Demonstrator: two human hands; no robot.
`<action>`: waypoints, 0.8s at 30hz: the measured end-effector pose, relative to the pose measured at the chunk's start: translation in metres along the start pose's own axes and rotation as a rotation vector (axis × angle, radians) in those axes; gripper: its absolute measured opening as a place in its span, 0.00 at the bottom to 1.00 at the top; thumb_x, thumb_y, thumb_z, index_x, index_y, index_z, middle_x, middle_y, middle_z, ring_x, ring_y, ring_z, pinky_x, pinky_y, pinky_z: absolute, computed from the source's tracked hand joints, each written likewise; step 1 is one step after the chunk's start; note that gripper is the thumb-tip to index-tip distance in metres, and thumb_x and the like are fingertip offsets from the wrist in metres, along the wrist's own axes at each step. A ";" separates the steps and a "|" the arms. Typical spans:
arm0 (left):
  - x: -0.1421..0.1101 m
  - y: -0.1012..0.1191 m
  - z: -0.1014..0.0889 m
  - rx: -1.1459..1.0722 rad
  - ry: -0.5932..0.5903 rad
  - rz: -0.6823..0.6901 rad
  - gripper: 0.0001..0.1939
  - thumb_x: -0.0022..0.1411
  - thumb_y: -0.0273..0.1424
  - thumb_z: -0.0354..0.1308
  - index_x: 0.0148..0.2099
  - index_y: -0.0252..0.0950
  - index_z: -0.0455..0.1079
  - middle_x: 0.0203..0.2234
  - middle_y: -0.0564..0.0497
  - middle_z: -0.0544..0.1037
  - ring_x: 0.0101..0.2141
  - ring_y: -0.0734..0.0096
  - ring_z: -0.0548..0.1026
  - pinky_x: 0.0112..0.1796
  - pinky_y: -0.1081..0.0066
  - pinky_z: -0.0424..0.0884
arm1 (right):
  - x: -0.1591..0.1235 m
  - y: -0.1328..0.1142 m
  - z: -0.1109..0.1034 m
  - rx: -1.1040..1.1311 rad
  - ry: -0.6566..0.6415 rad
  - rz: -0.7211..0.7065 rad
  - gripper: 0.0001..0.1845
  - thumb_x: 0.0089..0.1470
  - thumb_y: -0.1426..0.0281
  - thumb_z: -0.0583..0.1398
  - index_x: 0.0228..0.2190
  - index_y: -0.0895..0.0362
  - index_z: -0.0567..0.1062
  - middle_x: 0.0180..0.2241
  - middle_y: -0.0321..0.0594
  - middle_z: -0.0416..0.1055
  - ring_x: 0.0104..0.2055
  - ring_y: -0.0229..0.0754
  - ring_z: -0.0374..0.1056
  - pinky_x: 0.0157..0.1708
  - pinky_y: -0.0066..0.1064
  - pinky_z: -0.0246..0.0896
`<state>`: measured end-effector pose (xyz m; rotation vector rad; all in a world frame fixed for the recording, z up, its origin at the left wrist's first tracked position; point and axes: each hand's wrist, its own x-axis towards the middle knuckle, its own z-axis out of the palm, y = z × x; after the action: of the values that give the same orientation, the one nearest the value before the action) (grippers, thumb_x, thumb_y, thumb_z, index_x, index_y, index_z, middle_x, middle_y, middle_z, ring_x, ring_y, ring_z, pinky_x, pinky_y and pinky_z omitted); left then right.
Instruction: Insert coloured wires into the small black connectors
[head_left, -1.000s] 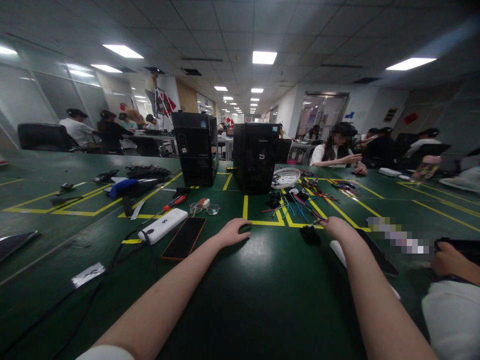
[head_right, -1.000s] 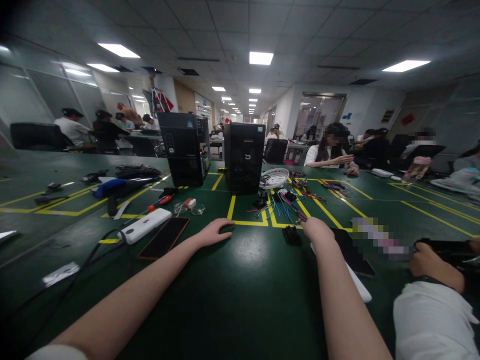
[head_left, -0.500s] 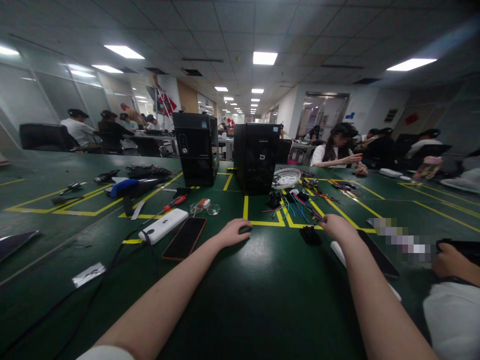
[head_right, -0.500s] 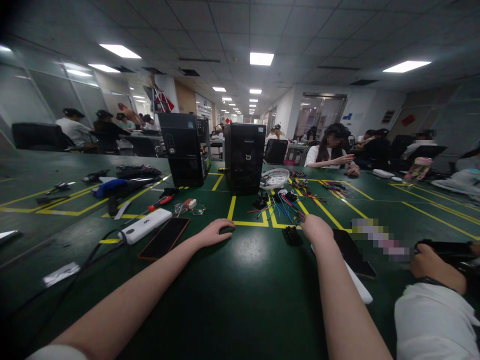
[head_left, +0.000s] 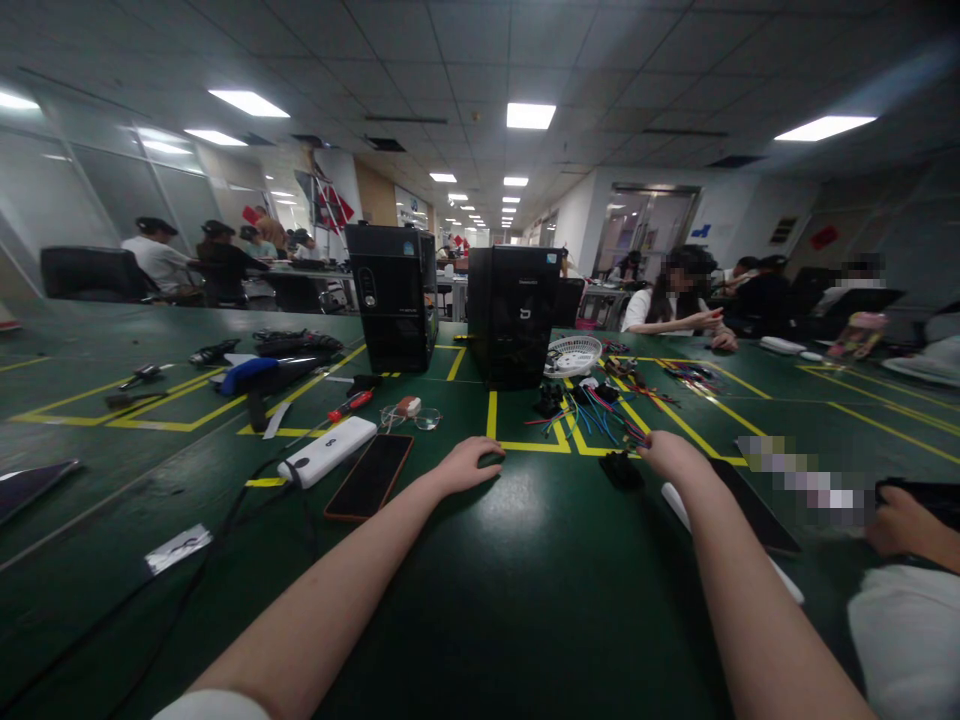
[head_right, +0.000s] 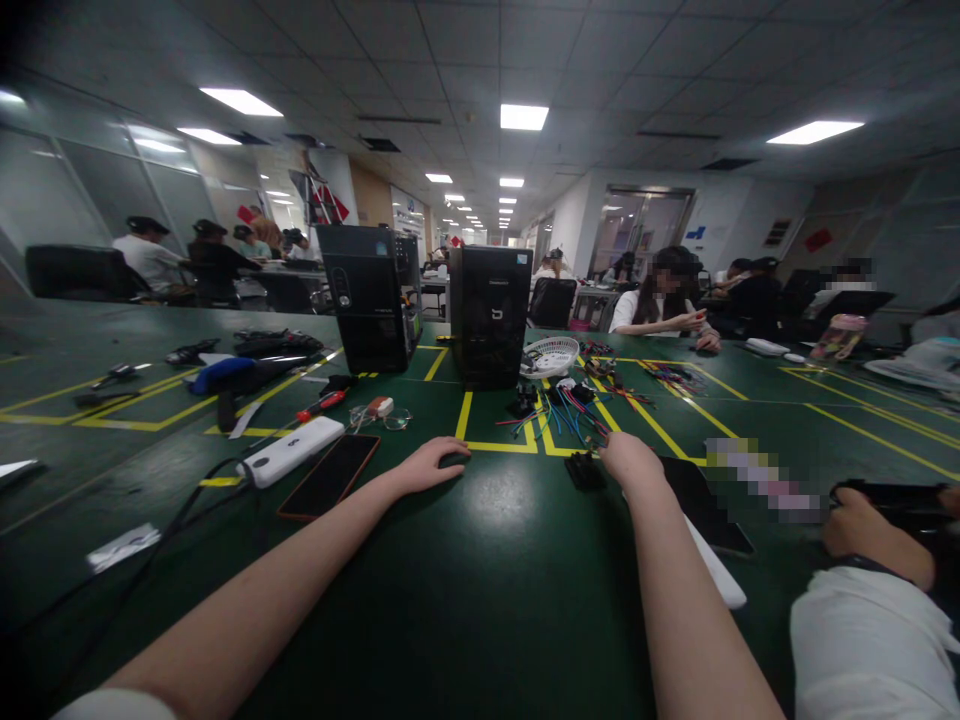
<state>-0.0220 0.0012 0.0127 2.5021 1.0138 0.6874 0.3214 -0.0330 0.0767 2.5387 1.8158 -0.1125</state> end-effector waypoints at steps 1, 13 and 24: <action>0.000 0.000 0.000 0.001 0.002 0.005 0.15 0.55 0.34 0.55 0.46 0.39 0.69 0.47 0.48 0.71 0.49 0.63 0.66 0.51 0.63 0.59 | 0.000 0.000 0.001 -0.007 -0.004 -0.001 0.15 0.51 0.68 0.52 0.37 0.61 0.74 0.37 0.50 0.72 0.38 0.46 0.68 0.32 0.30 0.58; -0.001 0.000 -0.001 0.012 0.005 0.026 0.15 0.56 0.36 0.54 0.46 0.38 0.69 0.46 0.48 0.71 0.48 0.63 0.67 0.51 0.64 0.60 | 0.003 -0.004 0.008 0.096 -0.127 -0.049 0.23 0.49 0.73 0.51 0.48 0.59 0.67 0.38 0.50 0.71 0.27 0.39 0.69 0.29 0.28 0.59; 0.000 -0.002 0.002 0.024 0.008 0.034 0.14 0.56 0.35 0.54 0.45 0.38 0.70 0.45 0.48 0.72 0.47 0.63 0.68 0.51 0.64 0.61 | 0.002 -0.003 0.009 0.127 -0.268 -0.048 0.24 0.51 0.74 0.49 0.52 0.60 0.62 0.26 0.43 0.72 0.19 0.37 0.66 0.20 0.26 0.59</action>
<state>-0.0220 0.0026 0.0100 2.5441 0.9905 0.6998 0.3185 -0.0306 0.0674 2.4147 1.8166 -0.5574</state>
